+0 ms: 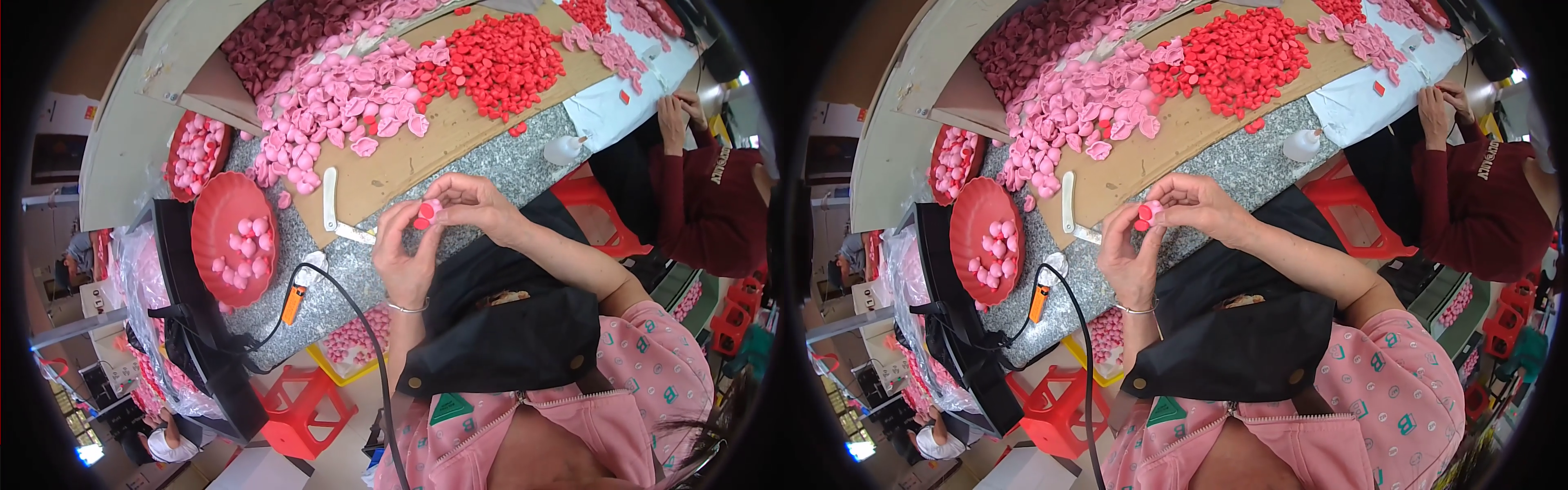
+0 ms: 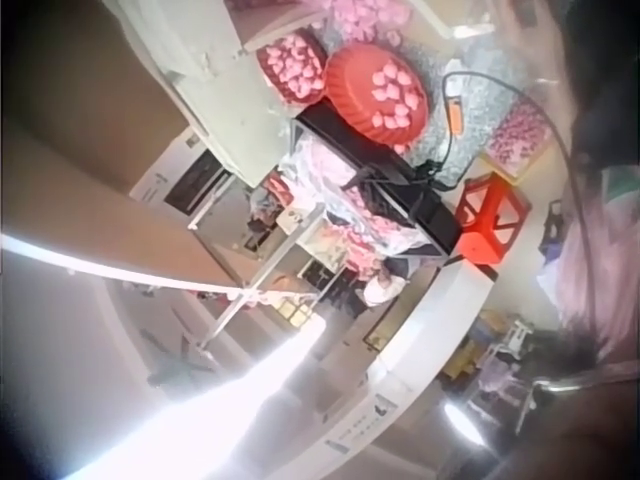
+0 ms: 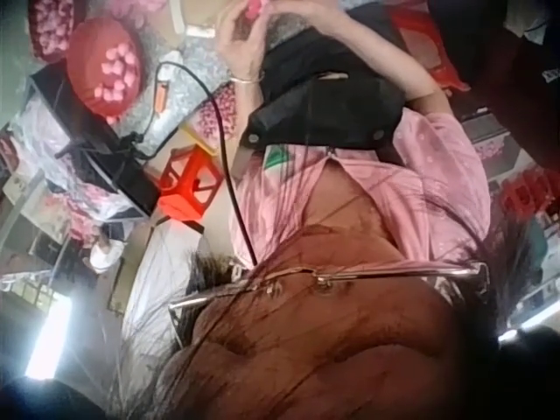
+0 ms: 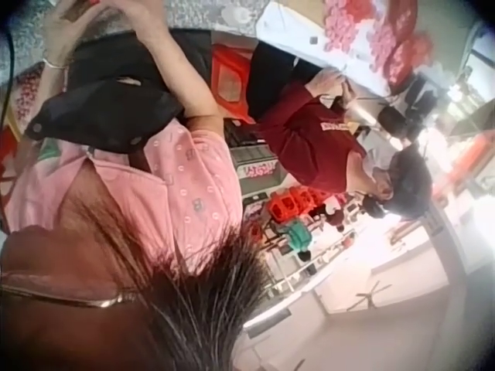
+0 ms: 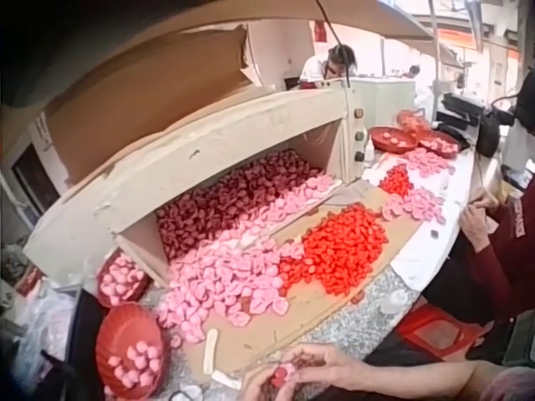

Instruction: Assembling small pink clay or wax components into finished pieces at a workbench.

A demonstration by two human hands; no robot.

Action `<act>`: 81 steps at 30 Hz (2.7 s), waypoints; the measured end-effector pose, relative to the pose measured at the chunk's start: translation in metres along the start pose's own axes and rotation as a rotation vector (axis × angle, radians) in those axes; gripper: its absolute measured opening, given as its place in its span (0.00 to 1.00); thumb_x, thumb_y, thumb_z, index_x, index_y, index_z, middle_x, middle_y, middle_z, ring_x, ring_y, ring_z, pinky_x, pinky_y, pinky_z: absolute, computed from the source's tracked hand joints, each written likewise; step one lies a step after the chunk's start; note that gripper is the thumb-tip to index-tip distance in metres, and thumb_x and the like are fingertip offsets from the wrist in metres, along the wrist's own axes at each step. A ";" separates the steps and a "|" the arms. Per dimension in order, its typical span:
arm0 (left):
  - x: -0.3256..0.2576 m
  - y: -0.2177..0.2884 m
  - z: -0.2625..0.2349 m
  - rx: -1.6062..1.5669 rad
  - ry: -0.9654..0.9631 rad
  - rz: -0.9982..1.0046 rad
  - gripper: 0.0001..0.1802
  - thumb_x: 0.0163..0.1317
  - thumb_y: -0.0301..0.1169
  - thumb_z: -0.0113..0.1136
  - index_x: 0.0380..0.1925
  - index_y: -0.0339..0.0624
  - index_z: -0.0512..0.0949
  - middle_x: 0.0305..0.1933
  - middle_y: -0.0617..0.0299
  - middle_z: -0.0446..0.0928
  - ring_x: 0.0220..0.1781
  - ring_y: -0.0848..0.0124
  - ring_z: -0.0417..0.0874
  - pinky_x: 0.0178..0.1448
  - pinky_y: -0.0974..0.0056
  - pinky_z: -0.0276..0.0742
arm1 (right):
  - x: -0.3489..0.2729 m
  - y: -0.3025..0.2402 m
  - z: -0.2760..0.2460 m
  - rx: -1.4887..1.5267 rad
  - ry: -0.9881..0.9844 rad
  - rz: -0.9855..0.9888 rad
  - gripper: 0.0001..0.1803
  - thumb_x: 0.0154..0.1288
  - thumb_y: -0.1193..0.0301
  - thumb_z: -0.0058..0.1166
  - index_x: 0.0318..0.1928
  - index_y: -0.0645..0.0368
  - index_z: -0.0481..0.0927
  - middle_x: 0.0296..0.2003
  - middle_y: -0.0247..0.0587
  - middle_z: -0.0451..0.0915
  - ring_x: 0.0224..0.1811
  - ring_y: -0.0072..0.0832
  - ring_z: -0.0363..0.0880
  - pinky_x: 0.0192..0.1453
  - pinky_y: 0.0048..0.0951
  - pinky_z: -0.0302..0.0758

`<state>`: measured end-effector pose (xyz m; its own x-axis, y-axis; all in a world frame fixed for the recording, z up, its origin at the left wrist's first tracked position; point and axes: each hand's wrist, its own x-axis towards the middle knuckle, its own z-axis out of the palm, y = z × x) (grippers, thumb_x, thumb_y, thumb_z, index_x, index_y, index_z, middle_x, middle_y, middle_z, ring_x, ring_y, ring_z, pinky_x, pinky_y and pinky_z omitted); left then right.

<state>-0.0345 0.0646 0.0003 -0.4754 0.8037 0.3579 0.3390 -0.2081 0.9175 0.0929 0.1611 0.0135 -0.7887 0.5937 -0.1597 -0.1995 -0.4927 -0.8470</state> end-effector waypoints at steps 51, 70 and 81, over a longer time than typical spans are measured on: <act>-0.016 0.028 -0.025 0.198 0.027 0.105 0.17 0.47 0.21 0.68 0.40 0.40 0.77 0.42 0.59 0.77 0.51 0.62 0.77 0.70 0.48 0.53 | -0.016 0.016 0.021 -0.114 -0.045 -0.098 0.14 0.60 0.72 0.56 0.46 0.64 0.75 0.40 0.38 0.80 0.44 0.20 0.77 0.50 0.24 0.73; -0.023 0.020 -0.030 0.012 0.032 0.017 0.09 0.50 0.21 0.66 0.32 0.42 0.79 0.40 0.61 0.81 0.52 0.61 0.79 0.71 0.46 0.52 | -0.016 0.017 0.018 -0.080 -0.116 -0.053 0.18 0.56 0.78 0.61 0.48 0.62 0.75 0.42 0.36 0.79 0.46 0.20 0.77 0.52 0.25 0.73; -0.027 0.014 -0.029 0.041 0.016 0.010 0.06 0.54 0.22 0.63 0.32 0.41 0.79 0.40 0.60 0.80 0.55 0.61 0.76 0.72 0.45 0.49 | -0.017 0.024 0.017 -0.113 -0.088 -0.031 0.17 0.57 0.79 0.60 0.48 0.64 0.75 0.43 0.39 0.80 0.46 0.22 0.78 0.54 0.26 0.73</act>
<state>-0.0403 0.0235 0.0086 -0.4848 0.7926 0.3699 0.3768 -0.1924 0.9061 0.0916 0.1280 0.0048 -0.8320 0.5470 -0.0921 -0.1615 -0.3976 -0.9032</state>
